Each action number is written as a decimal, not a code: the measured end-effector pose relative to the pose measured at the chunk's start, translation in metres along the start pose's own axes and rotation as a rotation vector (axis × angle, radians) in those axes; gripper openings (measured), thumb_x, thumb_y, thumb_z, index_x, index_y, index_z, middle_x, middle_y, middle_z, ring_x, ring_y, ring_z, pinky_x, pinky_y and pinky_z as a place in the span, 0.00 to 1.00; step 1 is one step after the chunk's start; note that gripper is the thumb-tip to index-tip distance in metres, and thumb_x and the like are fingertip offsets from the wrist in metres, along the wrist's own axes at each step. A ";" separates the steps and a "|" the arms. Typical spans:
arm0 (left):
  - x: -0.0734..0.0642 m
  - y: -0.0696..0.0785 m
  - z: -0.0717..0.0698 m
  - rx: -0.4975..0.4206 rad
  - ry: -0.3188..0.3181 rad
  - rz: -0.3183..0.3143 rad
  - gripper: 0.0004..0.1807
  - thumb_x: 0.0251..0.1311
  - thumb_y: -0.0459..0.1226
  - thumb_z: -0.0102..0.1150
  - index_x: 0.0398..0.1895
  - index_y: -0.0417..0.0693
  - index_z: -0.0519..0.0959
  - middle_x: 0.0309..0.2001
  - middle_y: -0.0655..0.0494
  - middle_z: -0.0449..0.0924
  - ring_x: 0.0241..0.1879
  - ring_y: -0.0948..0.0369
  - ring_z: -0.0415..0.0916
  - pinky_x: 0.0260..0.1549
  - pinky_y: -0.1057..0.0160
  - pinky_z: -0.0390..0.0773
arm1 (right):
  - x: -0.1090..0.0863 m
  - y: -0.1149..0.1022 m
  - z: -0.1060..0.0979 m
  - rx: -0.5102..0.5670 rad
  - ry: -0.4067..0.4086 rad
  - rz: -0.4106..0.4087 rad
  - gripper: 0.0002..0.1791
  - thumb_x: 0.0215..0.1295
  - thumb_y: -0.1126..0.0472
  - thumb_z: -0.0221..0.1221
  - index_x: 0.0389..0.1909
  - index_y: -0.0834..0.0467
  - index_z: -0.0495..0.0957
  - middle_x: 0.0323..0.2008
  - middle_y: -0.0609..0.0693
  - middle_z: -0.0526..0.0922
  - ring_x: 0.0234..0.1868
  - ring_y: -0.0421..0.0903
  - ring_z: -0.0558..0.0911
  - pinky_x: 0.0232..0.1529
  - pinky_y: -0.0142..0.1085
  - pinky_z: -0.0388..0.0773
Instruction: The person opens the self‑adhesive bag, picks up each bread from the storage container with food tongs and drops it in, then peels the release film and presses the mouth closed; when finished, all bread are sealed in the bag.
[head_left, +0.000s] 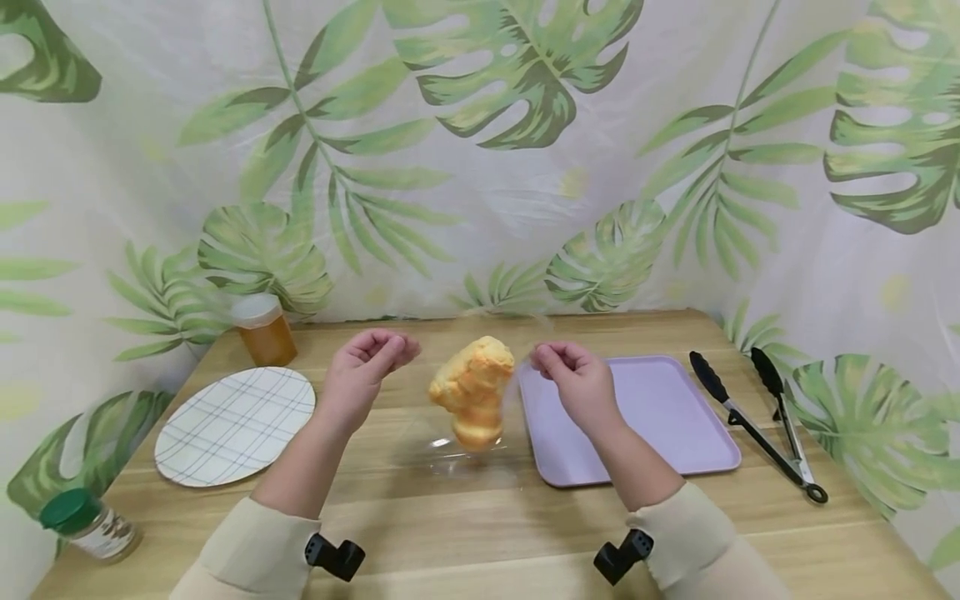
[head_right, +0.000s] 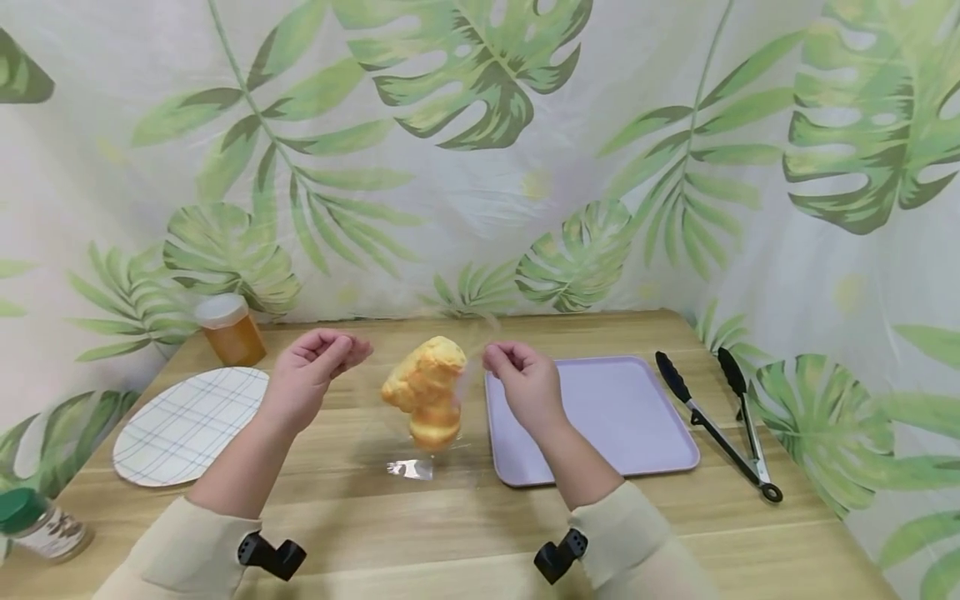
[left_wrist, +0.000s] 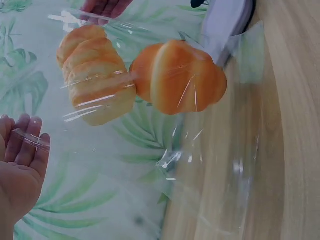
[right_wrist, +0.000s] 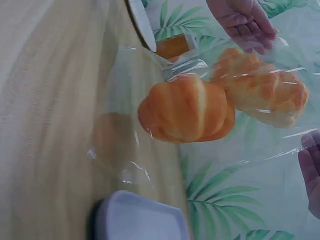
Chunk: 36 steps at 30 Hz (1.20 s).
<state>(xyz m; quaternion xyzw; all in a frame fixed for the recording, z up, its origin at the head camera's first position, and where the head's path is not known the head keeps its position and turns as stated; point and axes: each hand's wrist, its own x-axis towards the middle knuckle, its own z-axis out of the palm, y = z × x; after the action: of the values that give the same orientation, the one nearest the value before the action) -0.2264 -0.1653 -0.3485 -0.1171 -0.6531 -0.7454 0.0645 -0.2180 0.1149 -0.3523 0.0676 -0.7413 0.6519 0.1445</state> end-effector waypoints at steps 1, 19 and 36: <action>-0.002 0.002 0.001 -0.010 0.003 0.018 0.11 0.70 0.32 0.53 0.31 0.58 0.79 0.33 0.69 0.87 0.40 0.71 0.85 0.47 0.72 0.82 | 0.001 -0.004 -0.001 -0.003 -0.002 -0.009 0.10 0.67 0.68 0.59 0.40 0.73 0.81 0.30 0.52 0.87 0.30 0.31 0.82 0.37 0.25 0.82; -0.020 0.036 0.011 -0.145 0.023 0.183 0.12 0.68 0.30 0.55 0.32 0.56 0.82 0.37 0.65 0.89 0.41 0.69 0.86 0.47 0.71 0.83 | 0.005 -0.044 -0.016 0.068 -0.081 -0.080 0.13 0.69 0.68 0.57 0.45 0.77 0.78 0.26 0.31 0.84 0.32 0.32 0.82 0.40 0.25 0.82; -0.036 0.017 0.003 -0.217 0.010 0.133 0.11 0.69 0.31 0.53 0.32 0.54 0.81 0.36 0.63 0.89 0.41 0.68 0.86 0.47 0.70 0.83 | -0.001 -0.027 -0.026 0.135 -0.158 -0.019 0.06 0.68 0.68 0.58 0.37 0.64 0.83 0.29 0.36 0.87 0.33 0.34 0.84 0.39 0.27 0.83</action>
<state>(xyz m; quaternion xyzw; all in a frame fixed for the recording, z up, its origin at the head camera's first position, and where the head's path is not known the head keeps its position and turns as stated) -0.1875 -0.1672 -0.3409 -0.1630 -0.5591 -0.8062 0.1040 -0.2065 0.1368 -0.3243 0.1353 -0.7042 0.6915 0.0871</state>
